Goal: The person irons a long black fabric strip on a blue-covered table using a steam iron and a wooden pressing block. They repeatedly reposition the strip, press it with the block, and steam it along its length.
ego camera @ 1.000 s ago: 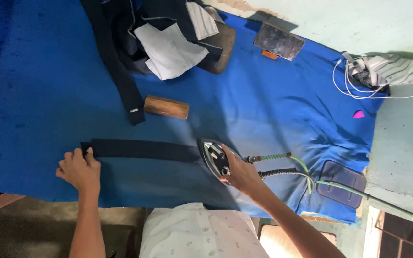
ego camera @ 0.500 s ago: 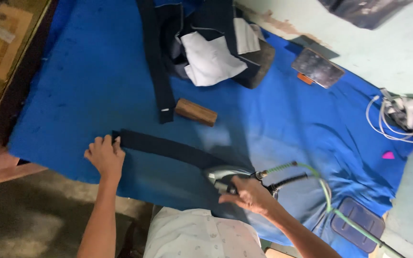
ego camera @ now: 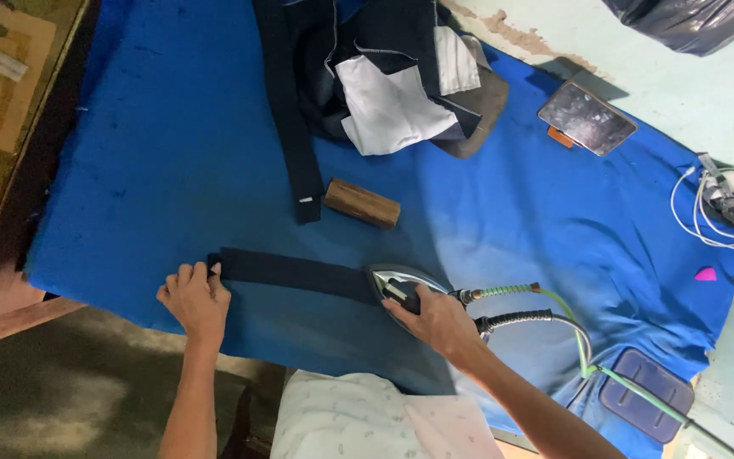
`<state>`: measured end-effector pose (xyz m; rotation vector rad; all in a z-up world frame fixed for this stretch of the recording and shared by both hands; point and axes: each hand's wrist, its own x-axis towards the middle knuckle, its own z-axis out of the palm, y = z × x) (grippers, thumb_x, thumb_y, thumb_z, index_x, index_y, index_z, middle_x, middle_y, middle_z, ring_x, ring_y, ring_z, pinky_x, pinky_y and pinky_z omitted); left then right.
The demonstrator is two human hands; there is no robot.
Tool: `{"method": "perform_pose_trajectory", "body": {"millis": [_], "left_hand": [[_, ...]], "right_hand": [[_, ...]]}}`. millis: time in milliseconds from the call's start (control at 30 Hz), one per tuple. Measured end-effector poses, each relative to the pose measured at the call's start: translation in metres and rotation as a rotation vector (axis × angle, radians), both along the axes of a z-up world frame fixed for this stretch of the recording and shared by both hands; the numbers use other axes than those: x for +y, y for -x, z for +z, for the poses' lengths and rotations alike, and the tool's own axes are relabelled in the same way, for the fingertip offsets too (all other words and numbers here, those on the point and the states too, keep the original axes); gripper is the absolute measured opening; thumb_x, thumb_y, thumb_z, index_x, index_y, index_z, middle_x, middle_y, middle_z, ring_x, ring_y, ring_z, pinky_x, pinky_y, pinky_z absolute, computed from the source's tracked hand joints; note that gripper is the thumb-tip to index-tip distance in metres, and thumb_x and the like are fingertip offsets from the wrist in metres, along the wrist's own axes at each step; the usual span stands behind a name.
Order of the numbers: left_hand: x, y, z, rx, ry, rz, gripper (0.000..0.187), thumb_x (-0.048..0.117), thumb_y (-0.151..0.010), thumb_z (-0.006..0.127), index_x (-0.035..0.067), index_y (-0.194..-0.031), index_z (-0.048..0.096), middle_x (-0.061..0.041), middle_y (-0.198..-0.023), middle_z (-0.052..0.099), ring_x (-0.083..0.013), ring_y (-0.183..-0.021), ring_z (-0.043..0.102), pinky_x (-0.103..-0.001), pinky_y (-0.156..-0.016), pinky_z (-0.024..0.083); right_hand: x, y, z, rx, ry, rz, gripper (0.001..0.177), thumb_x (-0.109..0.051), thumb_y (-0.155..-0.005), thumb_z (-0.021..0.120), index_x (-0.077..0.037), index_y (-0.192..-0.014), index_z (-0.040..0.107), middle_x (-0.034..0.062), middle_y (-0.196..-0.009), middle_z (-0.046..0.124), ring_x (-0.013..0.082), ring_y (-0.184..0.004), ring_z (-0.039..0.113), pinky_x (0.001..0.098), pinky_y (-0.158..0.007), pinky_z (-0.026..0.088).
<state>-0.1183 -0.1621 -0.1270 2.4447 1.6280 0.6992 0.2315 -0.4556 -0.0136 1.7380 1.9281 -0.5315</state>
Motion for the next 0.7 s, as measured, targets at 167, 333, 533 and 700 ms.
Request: {"method": "perform_pose_trajectory", "body": {"millis": [167, 333, 533, 700], "left_hand": [[0.003, -0.006, 0.018, -0.016, 0.039, -0.063, 0.049, 0.023, -0.113, 0.063, 0.017, -0.074, 0.033, -0.001, -0.085, 0.035, -0.0188, -0.085, 0.036, -0.043, -0.093, 0.026], [0.003, 0.0, 0.016, 0.071, 0.025, -0.063, 0.048, 0.027, -0.112, 0.066, 0.019, -0.075, 0.036, 0.0, -0.084, 0.03, -0.018, -0.079, 0.032, -0.039, -0.086, 0.027], [-0.001, 0.009, 0.021, 0.089, -0.004, -0.061, 0.043, 0.023, -0.109, 0.065, 0.018, -0.074, 0.041, -0.002, -0.085, 0.037, -0.0196, -0.081, 0.039, -0.041, -0.092, 0.03], [-0.005, 0.01, 0.029, 0.104, 0.005, -0.05, 0.042, 0.007, -0.098, 0.069, 0.019, -0.073, 0.038, -0.001, -0.084, 0.037, -0.0194, -0.082, 0.041, -0.042, -0.091, 0.031]], "right_hand": [[0.014, 0.011, 0.035, 0.214, -0.077, -0.315, 0.053, -0.071, -0.087, 0.054, -0.022, -0.108, 0.048, 0.019, -0.078, 0.065, 0.0319, -0.058, 0.069, 0.0424, -0.053, 0.054], [0.038, 0.032, 0.048, 0.38, 0.01, -0.158, 0.079, -0.093, -0.087, 0.042, -0.015, -0.088, 0.056, 0.011, -0.057, 0.057, 0.0237, -0.042, 0.057, 0.036, -0.047, 0.052], [0.075, 0.044, 0.05, 0.177, -0.04, -0.249, 0.078, -0.085, -0.097, 0.038, -0.009, -0.093, 0.059, 0.0056, -0.052, 0.053, 0.0192, -0.036, 0.049, 0.0338, -0.039, 0.046], [0.085, 0.039, 0.056, 0.105, -0.006, -0.162, 0.062, -0.066, -0.104, 0.045, -0.007, -0.108, 0.062, 0.0122, -0.076, 0.062, 0.0276, -0.051, 0.061, 0.0393, -0.045, 0.05]]}}
